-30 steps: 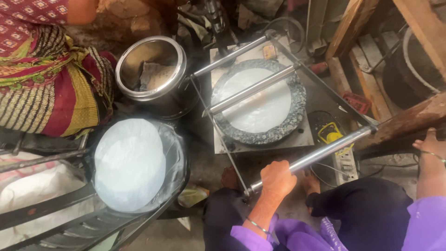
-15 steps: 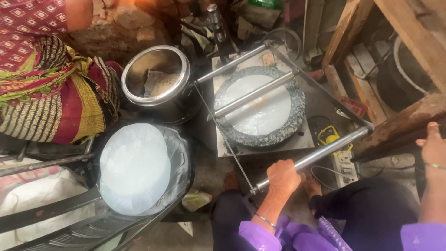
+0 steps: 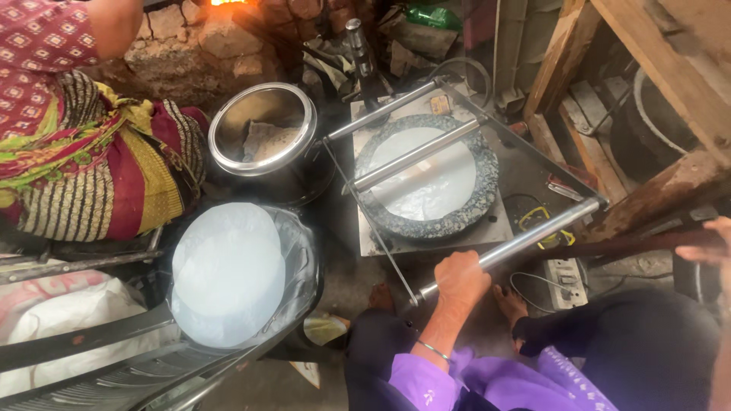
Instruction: The person places dough balls on a plastic sheet on a manual papad rolling machine and pulls the lever to flatten each into a thin round disc. They peel the flattened papad off the sheet, stack finished papads on a plate, and hand them to a coworker who roasts them over a wood-fired flame.
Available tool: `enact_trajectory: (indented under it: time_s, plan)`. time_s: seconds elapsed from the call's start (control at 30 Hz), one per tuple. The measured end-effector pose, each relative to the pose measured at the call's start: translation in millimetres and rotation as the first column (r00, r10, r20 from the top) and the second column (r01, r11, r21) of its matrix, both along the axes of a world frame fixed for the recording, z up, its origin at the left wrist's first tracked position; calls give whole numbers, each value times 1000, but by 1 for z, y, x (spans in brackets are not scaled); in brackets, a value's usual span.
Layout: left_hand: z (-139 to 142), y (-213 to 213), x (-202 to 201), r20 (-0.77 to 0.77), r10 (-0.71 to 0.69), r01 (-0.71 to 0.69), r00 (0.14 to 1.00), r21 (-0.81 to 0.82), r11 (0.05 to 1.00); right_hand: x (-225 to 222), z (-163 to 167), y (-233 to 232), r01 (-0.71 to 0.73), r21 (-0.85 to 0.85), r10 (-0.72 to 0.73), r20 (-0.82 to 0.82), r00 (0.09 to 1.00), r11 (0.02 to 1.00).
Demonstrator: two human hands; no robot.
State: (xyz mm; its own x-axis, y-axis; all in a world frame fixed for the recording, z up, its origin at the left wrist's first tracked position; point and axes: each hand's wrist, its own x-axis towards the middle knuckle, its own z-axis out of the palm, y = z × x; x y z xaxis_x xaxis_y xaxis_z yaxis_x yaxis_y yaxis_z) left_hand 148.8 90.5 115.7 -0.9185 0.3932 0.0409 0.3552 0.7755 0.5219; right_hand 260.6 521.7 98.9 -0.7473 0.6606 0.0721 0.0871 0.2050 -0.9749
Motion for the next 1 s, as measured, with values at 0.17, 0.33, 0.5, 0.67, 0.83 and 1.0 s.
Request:
enact_trajectory:
  time_s: [0.17, 0.33, 0.5, 0.67, 0.83, 1.0]
  plan:
    - [11, -1, -1, 25, 1, -1, 1000, 9, 1000, 46, -14, -25, 48, -329, -99, -139, 985, 943]
    - [5, 0, 0, -28, 13, -12, 1000, 33, 999, 56, -28, -54, -11, -576, -179, -273, 945, 818]
    - [2, 1, -1, 5, 9, -9, 1000, -5, 1000, 34, -40, -88, -109, -671, -159, -325, 932, 733]
    - [2, 0, -1, 41, 6, -6, 999, -10, 1000, 8, -49, -114, -83, -688, -106, -228, 968, 721]
    - [6, -1, 2, 10, 7, -7, 1000, -6, 1000, 8, -41, -119, -75, -694, -120, -229, 966, 716]
    - [16, 0, 1, 174, 14, 4, 985, -102, 995, 27, 18, -106, -51, -494, -130, -325, 937, 868]
